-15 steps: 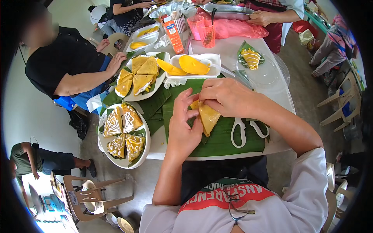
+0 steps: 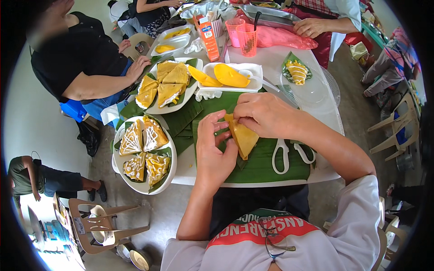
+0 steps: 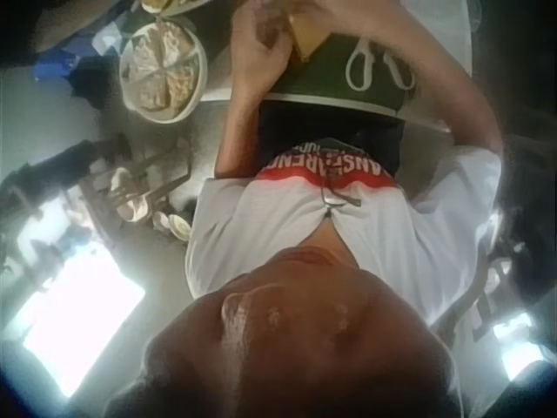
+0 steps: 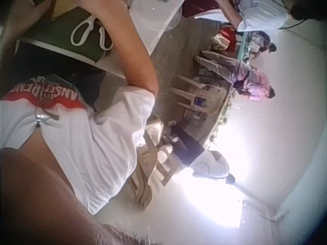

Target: The person assembles a mango sticky rice dish by placing sliced mangoes onto a sheet of yellow rice, then wrapping the mixture in a banana leaf. They use a knife to slice the mango and scissors to trim the leaf.

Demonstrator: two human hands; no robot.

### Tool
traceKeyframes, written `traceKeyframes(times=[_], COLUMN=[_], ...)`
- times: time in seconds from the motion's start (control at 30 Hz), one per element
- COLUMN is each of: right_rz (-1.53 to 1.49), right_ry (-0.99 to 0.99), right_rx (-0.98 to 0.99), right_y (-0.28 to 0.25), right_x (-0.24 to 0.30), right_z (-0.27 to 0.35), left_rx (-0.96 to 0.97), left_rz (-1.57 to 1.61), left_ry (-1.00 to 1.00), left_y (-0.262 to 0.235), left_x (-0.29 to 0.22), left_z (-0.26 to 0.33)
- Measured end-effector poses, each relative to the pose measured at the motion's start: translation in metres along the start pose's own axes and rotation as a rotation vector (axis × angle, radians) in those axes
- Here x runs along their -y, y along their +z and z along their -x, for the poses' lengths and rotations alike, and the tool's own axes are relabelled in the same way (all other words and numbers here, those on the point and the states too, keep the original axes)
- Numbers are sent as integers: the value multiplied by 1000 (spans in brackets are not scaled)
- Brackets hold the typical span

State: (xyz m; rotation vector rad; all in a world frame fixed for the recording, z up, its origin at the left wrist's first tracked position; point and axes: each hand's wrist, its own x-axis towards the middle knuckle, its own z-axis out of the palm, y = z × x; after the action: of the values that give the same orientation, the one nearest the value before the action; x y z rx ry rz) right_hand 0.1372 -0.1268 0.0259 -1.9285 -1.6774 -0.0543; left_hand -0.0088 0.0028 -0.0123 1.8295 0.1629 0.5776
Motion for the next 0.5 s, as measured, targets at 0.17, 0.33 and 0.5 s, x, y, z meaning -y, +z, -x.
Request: traceKeyframes(times=[0.17,0.33,0.5], right_rz=[-9,11,-54], right_ry=[16,15,50], right_rx=[32,72,49], right_y=[-1,5,7], right_x=[5,0,-2], right_z=[-7,-11,-12], left_rx=[-20,-53,-94], left_rz=[80,30,-99], left_ry=[-21,-35,-15], left_y=[0,2,5], left_x=[1,5,2], left_z=[0,-3,-2])
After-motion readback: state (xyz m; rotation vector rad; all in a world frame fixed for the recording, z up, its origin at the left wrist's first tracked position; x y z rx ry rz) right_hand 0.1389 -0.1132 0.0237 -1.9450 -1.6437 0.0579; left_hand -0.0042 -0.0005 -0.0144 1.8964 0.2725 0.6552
